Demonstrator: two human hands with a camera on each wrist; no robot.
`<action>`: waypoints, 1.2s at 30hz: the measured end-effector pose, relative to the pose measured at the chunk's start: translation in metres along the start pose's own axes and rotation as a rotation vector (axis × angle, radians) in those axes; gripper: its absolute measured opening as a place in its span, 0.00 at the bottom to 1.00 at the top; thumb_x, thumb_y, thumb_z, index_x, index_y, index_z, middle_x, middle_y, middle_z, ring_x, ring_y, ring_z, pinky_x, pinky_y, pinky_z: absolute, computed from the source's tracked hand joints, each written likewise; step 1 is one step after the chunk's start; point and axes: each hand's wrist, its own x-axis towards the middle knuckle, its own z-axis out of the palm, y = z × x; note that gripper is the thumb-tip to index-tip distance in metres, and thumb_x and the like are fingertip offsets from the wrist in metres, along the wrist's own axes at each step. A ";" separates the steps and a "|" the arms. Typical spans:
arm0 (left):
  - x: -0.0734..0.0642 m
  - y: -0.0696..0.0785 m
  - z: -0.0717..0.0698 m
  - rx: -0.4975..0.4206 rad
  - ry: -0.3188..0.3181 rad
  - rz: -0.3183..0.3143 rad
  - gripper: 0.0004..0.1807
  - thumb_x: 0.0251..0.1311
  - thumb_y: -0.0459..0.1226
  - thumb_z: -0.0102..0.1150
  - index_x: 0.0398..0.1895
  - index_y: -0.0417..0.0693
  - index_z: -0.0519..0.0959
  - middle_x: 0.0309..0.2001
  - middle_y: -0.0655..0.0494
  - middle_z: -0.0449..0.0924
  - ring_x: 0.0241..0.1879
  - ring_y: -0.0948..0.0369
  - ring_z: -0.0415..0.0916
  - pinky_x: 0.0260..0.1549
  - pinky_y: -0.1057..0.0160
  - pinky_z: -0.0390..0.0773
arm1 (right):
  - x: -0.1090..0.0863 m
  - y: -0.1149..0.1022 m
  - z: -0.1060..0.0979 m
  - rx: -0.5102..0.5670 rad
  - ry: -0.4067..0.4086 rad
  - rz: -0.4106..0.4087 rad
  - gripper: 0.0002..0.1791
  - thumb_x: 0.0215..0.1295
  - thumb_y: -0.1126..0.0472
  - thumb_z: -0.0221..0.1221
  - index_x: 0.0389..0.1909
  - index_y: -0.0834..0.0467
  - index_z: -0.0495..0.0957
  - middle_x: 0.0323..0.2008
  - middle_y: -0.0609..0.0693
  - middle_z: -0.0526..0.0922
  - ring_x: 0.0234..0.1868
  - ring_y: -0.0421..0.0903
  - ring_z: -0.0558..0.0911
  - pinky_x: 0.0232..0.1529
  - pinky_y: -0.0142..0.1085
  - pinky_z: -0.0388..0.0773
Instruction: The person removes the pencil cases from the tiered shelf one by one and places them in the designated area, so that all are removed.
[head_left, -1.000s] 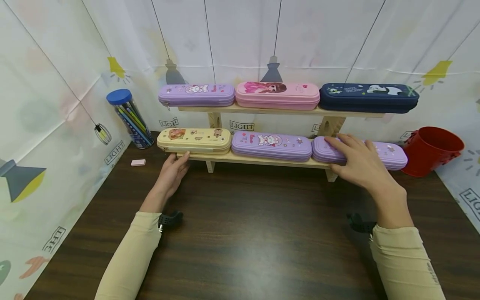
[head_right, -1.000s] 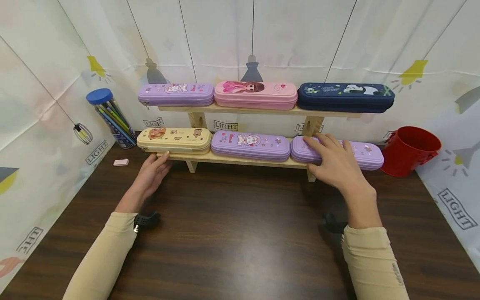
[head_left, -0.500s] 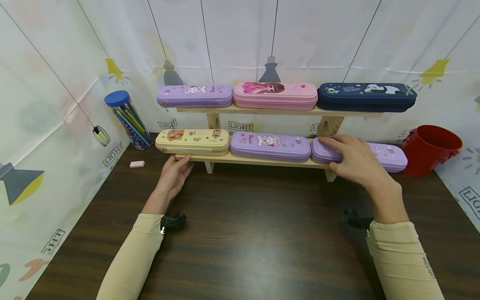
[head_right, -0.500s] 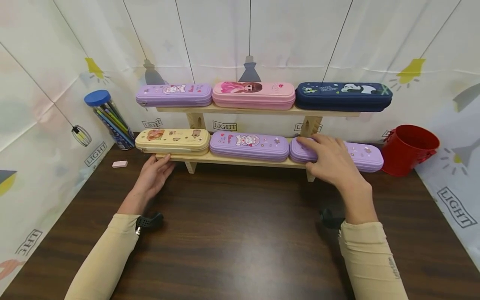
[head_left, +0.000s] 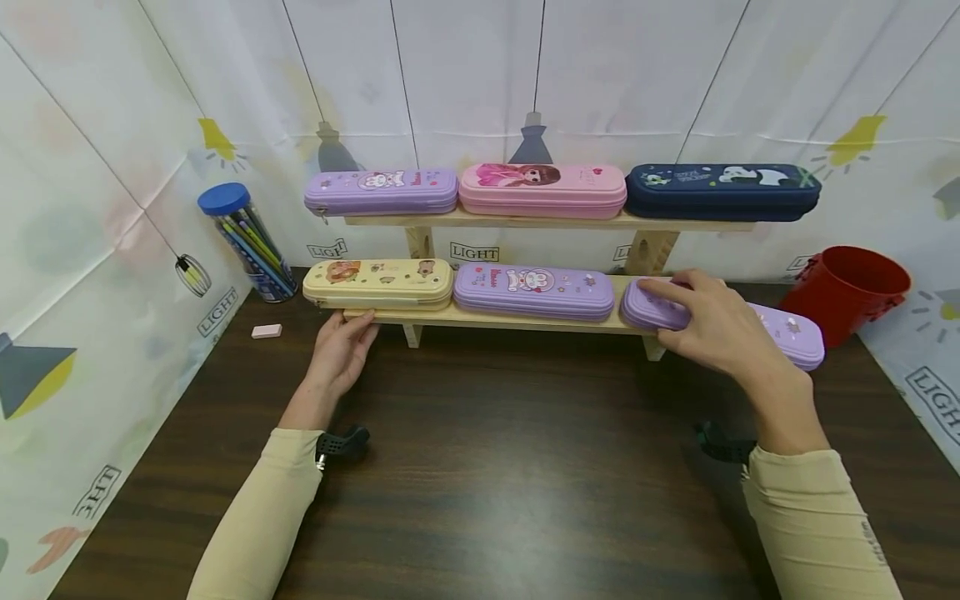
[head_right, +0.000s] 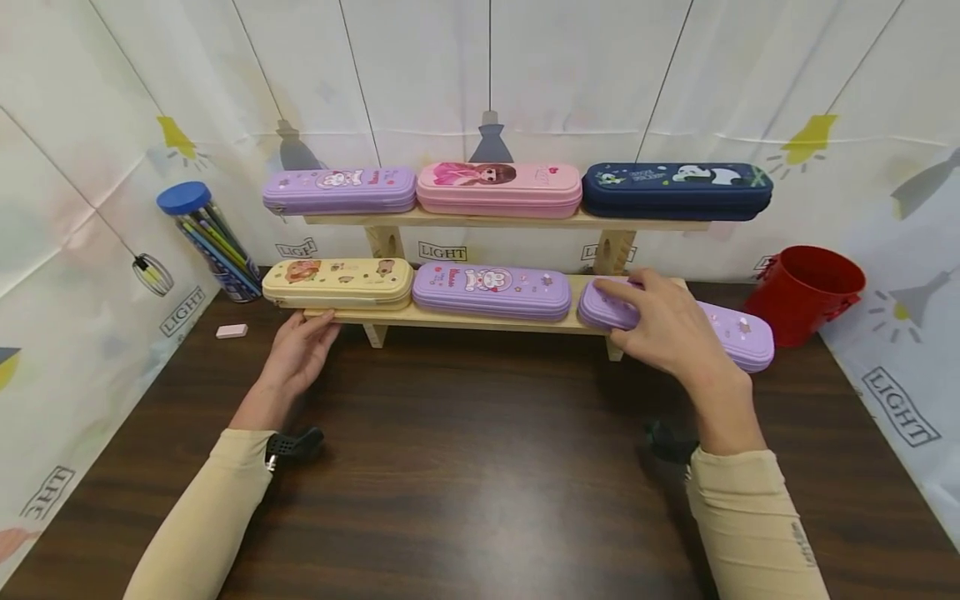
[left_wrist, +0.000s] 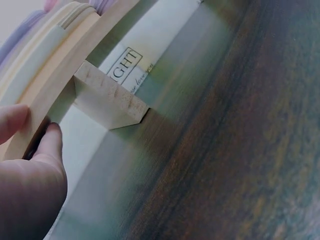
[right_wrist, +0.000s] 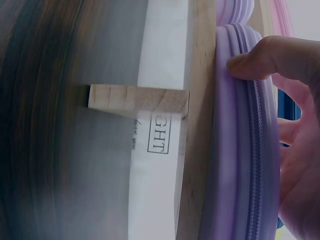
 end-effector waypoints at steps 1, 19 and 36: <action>0.000 0.000 0.000 -0.009 0.003 -0.003 0.38 0.73 0.26 0.45 0.80 0.48 0.42 0.79 0.49 0.50 0.76 0.57 0.56 0.70 0.68 0.68 | -0.002 0.001 0.000 -0.004 0.005 0.002 0.41 0.53 0.56 0.69 0.71 0.45 0.68 0.64 0.66 0.68 0.60 0.67 0.68 0.59 0.71 0.69; -0.003 0.004 0.005 -0.037 -0.004 -0.042 0.41 0.72 0.26 0.48 0.81 0.50 0.40 0.80 0.51 0.46 0.77 0.59 0.53 0.70 0.70 0.66 | -0.048 0.037 -0.012 0.013 0.082 0.116 0.44 0.48 0.59 0.73 0.70 0.49 0.70 0.61 0.68 0.67 0.56 0.66 0.66 0.52 0.69 0.75; -0.008 0.006 0.005 -0.051 -0.007 -0.061 0.42 0.71 0.25 0.47 0.81 0.51 0.39 0.81 0.53 0.43 0.78 0.60 0.51 0.71 0.70 0.63 | -0.095 0.098 -0.018 0.073 0.103 0.394 0.48 0.54 0.52 0.70 0.74 0.56 0.61 0.58 0.74 0.63 0.52 0.69 0.62 0.46 0.71 0.72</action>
